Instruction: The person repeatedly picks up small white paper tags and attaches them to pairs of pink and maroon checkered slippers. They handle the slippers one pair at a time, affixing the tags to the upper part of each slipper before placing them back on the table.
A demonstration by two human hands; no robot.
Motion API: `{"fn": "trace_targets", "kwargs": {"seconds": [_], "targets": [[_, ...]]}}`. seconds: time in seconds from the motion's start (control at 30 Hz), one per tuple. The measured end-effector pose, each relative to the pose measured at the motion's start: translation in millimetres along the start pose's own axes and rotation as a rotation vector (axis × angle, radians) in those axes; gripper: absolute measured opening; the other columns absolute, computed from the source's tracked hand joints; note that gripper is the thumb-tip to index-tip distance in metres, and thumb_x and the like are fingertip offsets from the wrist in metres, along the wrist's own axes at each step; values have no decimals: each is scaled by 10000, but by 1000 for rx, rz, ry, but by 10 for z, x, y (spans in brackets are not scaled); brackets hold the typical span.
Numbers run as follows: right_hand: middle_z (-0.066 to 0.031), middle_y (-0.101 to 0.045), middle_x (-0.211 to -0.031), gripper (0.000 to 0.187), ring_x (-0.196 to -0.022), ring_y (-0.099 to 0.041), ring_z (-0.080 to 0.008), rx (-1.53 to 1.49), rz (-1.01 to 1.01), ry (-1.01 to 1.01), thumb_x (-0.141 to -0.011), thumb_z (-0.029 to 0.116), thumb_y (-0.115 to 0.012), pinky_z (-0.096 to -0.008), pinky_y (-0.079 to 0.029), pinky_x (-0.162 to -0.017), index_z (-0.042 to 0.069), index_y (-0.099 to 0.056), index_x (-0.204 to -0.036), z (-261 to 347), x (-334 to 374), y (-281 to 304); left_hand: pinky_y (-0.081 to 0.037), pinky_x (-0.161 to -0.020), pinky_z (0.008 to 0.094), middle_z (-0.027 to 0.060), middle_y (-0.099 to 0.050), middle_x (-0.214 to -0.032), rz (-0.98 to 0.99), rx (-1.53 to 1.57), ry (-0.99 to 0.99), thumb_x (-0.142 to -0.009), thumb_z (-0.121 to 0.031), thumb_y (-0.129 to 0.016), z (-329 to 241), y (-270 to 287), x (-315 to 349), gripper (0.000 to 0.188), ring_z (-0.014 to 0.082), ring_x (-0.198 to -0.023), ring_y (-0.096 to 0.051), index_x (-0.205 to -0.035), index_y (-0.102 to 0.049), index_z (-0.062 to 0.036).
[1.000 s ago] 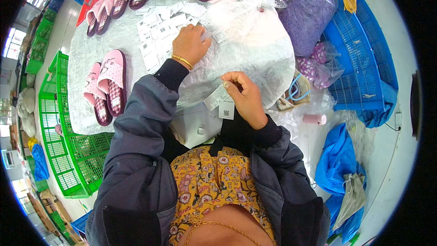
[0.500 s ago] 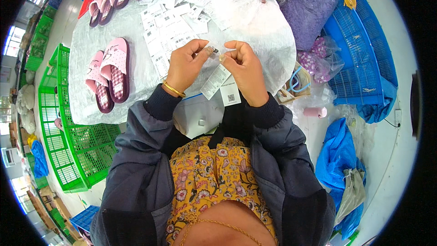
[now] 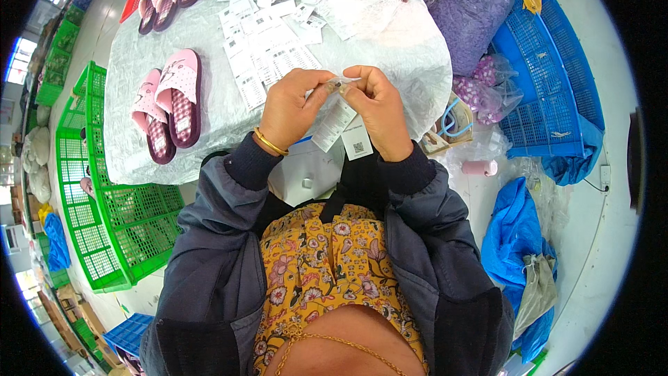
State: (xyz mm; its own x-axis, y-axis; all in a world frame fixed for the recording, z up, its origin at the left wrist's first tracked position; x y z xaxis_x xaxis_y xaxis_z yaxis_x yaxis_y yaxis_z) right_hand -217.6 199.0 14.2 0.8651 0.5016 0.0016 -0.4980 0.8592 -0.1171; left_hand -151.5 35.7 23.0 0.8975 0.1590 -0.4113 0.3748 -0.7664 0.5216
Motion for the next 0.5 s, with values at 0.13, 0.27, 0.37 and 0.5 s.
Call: {"fn": "trace_targets", "kwargs": {"seconds": [0.13, 0.27, 0.37, 0.5], "targets": [[-15, -639, -854, 200, -747, -552, -55, -23, -1, -20, -884, 91, -685, -213, -446, -643, -10, -626, -1046, -25, 15, 24, -469, -683, 259, 33, -674, -919, 87, 53, -95, -931, -120, -649, -101, 64, 0, 161, 85, -800, -569, -1020, -697, 5], [-12, -658, -848, 148, -743, -568, -55, 81, 57, -19, -882, 103, -702, -211, -454, -643, -1, -652, -974, -55, 87, -1, -491, -694, 300, 53, -697, -884, 182, 408, 349, -933, -158, -631, 97, 67, 71, 176, 132, -780, -615, -991, -694, -4], [-15, -673, -845, 163, -735, -577, -57, 82, 106, -29, -880, 118, -713, -218, -464, -645, 0, -661, -980, -66, 155, -21, -472, -691, 301, 44, -675, -846, 270, 350, 361, -933, -204, -622, 85, 76, 109, 194, 140, -764, -596, -945, -680, -19], [-54, -681, -859, 187, -661, -565, -77, 543, 122, 210, -863, 146, -742, -252, -468, -619, 24, -685, -993, 64, 207, -3, -475, -713, 371, 94, -621, -813, 105, 12, 70, -874, -169, -640, 16, 166, 170, 113, 282, -807, -584, -885, -667, -60]]}}
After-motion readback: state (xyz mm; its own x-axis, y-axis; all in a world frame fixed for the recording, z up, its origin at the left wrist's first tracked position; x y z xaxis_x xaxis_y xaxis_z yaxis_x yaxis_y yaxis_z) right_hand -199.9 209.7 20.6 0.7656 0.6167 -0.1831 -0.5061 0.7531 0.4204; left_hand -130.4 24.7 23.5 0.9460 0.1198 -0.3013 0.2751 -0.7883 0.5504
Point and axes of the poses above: each hand's wrist, its own x-axis away from the middle knuckle, its own y-axis out of the back of the hand, z = x × y, the point moved 1 cm from there along -x, towards the middle knuckle
